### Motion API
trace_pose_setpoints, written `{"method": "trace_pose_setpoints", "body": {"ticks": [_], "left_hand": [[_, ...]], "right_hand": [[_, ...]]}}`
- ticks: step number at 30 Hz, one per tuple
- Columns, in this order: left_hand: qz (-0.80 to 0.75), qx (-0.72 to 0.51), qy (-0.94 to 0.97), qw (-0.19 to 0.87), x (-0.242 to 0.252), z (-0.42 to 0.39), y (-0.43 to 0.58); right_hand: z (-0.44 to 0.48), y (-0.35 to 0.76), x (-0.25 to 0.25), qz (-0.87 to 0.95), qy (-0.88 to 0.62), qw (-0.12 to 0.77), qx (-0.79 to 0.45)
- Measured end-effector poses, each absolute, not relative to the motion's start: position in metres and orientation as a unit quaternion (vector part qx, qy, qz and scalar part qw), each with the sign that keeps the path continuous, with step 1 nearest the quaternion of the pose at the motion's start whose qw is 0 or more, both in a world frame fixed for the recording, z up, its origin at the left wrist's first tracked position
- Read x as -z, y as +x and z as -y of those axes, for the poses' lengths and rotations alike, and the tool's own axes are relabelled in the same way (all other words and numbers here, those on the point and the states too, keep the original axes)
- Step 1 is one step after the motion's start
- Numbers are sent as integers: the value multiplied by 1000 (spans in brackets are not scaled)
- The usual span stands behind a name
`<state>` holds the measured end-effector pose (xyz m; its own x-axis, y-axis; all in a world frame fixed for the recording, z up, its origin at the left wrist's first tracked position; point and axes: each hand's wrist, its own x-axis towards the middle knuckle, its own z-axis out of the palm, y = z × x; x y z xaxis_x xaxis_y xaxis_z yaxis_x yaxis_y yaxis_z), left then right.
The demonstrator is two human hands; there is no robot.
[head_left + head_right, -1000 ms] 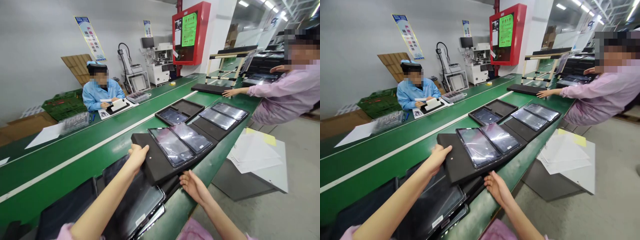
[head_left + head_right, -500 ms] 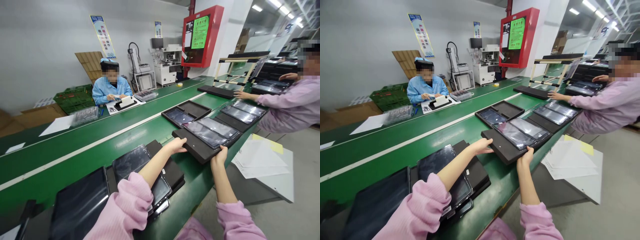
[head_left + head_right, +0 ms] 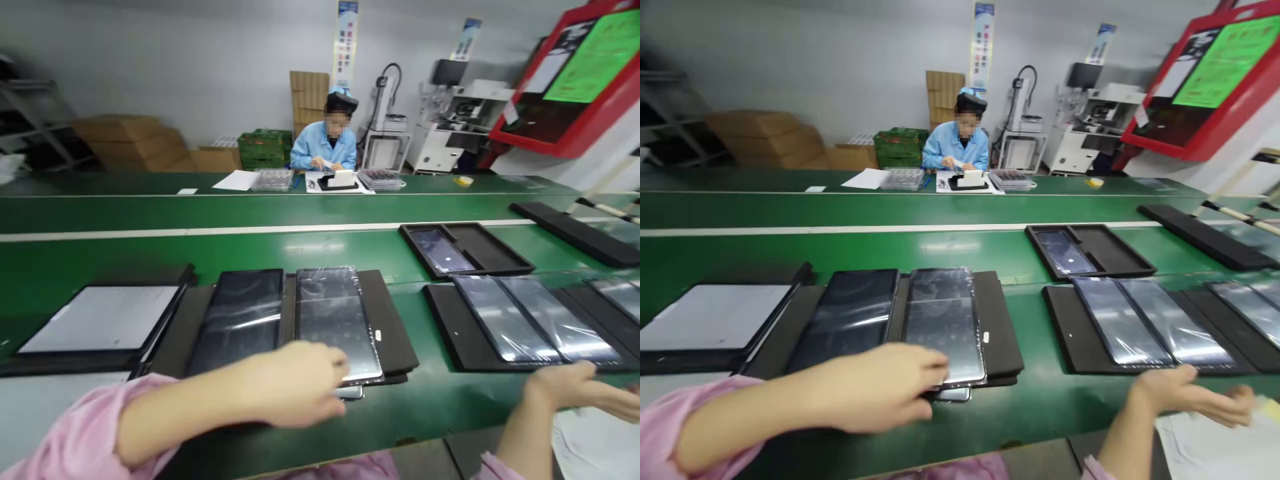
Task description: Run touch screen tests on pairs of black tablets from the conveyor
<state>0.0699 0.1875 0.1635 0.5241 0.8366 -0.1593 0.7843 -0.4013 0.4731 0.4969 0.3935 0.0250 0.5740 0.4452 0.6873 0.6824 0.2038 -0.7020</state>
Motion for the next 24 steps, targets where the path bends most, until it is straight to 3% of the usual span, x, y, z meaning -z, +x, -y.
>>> {"method": "trace_pose_setpoints", "body": {"ticks": [3, 6, 9, 13, 24], "left_hand": [[-623, -49, 771, 124, -172, -205, 12], [-773, -22, 631, 64, -163, -246, -33], [-804, -5, 587, 88, -145, -275, -57], [-805, -13, 586, 98, -126, -281, -63], [-827, -75, 548, 103, -113, -288, -49]], "right_hand": [[-383, 443, -34, 478, -582, 654, 77], [-375, 363, -54, 654, -439, 600, -137], [-379, 290, -68, 791, -337, 465, -212], [-396, 243, -59, 839, -376, 323, -225], [-407, 246, -43, 822, -406, 318, -242]]}}
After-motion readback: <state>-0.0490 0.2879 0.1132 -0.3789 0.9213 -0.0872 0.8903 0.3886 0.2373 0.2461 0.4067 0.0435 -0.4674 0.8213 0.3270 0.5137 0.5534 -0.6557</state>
